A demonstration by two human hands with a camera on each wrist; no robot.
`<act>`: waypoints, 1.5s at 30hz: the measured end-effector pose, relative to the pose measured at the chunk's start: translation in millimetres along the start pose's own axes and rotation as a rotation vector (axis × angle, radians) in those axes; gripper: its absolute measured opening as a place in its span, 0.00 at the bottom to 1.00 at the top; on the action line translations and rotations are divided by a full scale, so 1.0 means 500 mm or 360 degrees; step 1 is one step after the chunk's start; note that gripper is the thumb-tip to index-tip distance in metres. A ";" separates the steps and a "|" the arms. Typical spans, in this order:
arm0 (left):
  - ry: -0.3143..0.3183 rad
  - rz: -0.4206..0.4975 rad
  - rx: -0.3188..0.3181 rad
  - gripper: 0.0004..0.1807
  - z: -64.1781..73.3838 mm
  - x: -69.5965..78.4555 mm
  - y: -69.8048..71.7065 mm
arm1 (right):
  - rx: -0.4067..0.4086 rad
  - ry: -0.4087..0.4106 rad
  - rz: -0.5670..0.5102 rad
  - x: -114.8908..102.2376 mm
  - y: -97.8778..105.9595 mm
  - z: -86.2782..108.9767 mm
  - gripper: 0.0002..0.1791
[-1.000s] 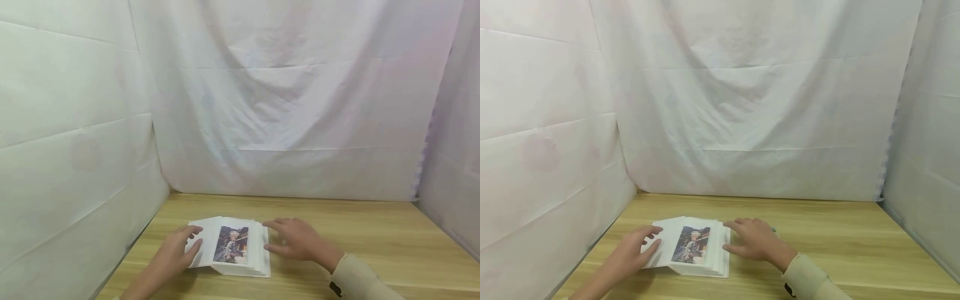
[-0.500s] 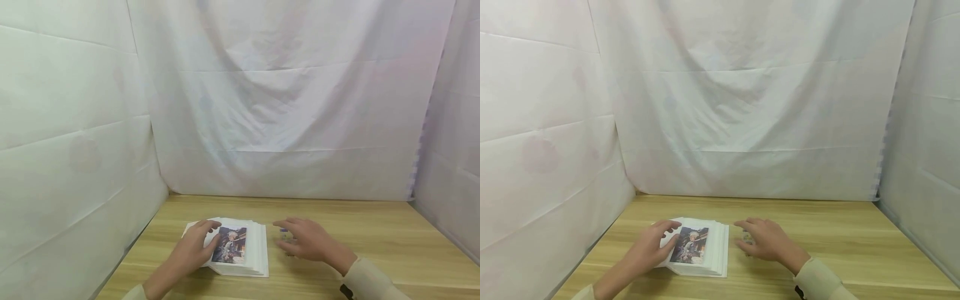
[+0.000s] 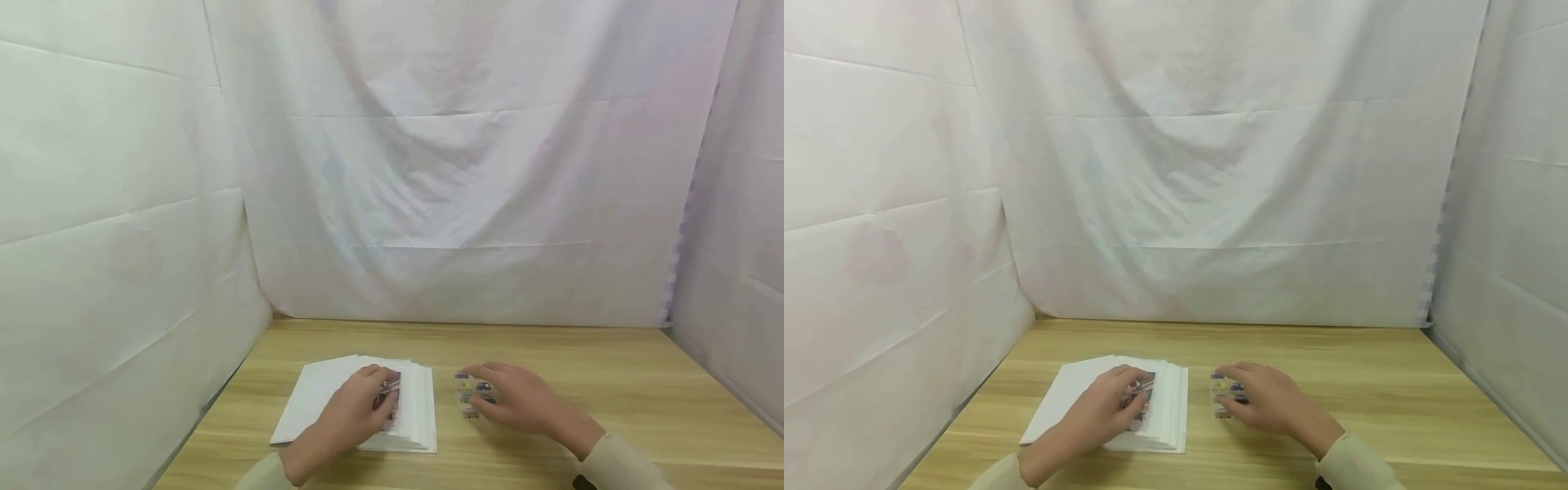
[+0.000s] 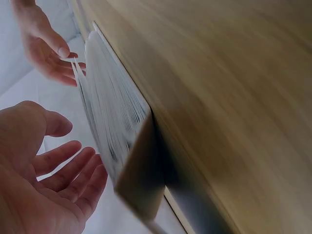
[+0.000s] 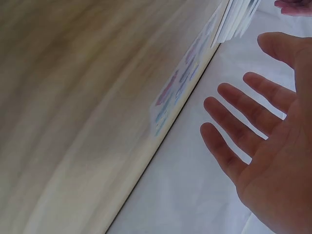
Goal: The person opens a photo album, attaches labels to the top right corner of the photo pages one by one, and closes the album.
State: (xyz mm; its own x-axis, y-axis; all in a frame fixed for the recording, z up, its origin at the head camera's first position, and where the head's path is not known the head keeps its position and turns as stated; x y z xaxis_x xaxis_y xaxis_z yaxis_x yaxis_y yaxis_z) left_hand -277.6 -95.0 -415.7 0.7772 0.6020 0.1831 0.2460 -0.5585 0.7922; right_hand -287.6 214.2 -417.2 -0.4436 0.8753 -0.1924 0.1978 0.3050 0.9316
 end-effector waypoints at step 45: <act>-0.0041 0.0078 -0.0320 0.15 -0.120 0.059 -0.125 | -0.0026 -0.0263 0.0048 0.082 0.021 0.082 0.29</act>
State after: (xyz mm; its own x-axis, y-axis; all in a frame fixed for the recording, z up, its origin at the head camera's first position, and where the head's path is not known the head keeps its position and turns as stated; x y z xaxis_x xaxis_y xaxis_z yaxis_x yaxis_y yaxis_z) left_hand -304.7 -7.9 -424.6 0.8006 0.5607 0.2114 0.0889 -0.4600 0.8834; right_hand -267.8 268.7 -427.9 -0.2876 0.9341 -0.2114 0.1937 0.2729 0.9424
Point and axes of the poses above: each hand's wrist, its own z-axis away from the middle knuckle, its own y-axis out of the back of the hand, x = y × z, the point moved 2 cm from there along -z, towards the middle knuckle, and after that the axes turned 9 degrees about -y, right-handed, at the moved point
